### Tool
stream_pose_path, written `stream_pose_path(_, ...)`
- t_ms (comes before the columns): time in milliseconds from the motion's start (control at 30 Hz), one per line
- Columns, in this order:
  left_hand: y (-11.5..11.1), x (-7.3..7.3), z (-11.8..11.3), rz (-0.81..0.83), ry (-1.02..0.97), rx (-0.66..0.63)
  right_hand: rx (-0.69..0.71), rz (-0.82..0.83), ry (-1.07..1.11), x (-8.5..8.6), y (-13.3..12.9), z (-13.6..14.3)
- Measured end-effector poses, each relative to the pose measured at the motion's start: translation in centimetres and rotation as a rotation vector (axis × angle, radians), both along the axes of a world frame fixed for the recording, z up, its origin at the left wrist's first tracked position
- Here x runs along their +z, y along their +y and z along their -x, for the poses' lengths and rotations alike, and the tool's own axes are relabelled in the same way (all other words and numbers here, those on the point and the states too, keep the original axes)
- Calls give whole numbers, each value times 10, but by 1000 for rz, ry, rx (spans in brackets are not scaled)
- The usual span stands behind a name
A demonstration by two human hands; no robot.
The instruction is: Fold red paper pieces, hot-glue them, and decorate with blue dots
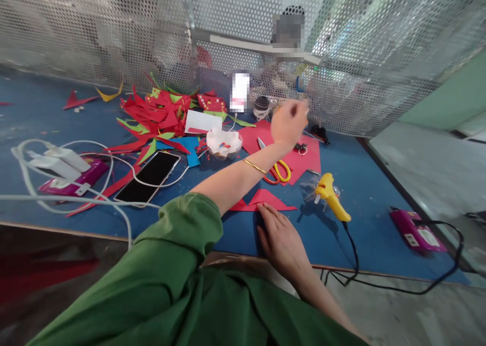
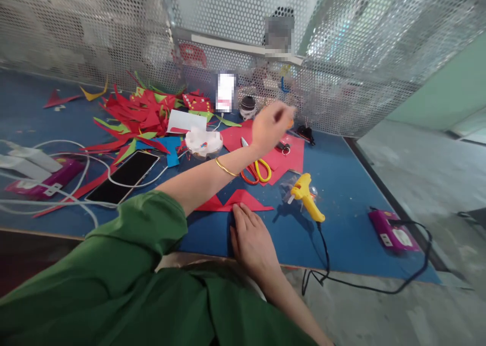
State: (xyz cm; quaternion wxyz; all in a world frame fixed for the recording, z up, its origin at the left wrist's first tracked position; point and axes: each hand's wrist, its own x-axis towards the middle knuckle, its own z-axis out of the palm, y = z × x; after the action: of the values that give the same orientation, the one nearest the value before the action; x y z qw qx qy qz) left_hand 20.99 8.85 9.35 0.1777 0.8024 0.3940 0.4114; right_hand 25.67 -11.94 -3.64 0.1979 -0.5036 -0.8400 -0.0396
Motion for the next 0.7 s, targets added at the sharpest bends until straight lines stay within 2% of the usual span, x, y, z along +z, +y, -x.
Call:
stream_pose_path(67,-23,1,-6,-200,134,-126,2,1,1,1,0,0)
stream_pose_path(133,-40,-7,-7,-373,382,-342,4,0,-6,1,1,0)
stream_pose_path(200,-52,-21,1,-413,521,-455,7,-6,-18,1,2,-1)
stream_pose_path(267,-60,-34,18,-413,632,-514,12,-11,-22,1,2,-1)
stream_pose_path(333,-71,-42,43,-430,841,-522,12,-3,-13,1,2,-2)
stream_pose_path(400,-85,-46,72,-375,924,-485,6,15,3,1,1,-2)
stream_pose_path(467,-102,-49,100,-353,957,-501,-4,37,17,1,0,-2)
stream_pose_path(567,-125,-59,133,-354,882,-464,6,57,23,2,0,-3)
stream_pose_path(700,-137,-80,154,-445,731,-418,2,93,27,4,0,-3)
